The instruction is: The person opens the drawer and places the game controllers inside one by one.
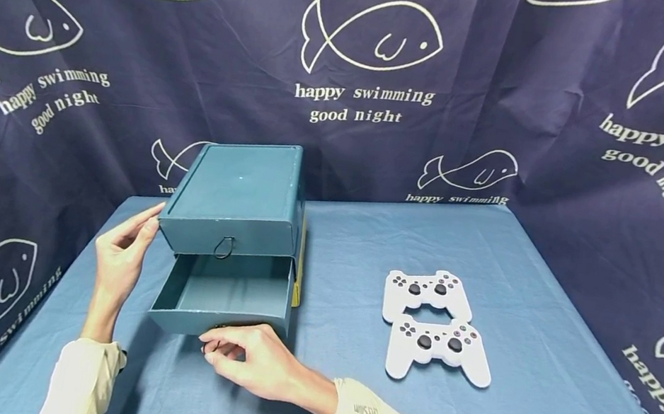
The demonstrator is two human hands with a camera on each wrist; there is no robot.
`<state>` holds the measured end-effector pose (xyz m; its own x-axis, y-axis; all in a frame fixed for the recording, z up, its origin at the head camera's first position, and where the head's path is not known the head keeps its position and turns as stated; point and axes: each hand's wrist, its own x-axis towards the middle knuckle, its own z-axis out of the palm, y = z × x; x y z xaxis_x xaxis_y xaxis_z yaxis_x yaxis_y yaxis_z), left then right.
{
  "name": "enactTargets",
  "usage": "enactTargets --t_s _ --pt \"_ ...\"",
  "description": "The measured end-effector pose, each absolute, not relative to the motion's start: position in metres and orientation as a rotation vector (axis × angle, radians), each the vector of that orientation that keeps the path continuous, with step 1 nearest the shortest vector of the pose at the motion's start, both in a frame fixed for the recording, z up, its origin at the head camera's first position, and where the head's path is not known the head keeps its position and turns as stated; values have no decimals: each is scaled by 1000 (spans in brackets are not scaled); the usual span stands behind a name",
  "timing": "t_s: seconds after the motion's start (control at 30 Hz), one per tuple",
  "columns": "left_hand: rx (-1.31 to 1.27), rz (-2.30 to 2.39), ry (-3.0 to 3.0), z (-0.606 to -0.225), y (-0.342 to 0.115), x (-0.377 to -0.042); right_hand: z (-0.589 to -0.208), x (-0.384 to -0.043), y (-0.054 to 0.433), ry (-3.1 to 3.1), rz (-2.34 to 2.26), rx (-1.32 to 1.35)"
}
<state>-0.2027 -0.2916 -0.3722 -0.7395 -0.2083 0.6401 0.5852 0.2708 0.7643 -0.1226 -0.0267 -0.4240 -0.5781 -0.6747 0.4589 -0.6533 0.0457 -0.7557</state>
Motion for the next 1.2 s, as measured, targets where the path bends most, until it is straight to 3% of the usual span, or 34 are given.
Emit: enactTargets --t_s 1.2 --pt "-327 -1538 -1893 -371 -290 -200 -429 -98 -23 2287 -1545 -1507"
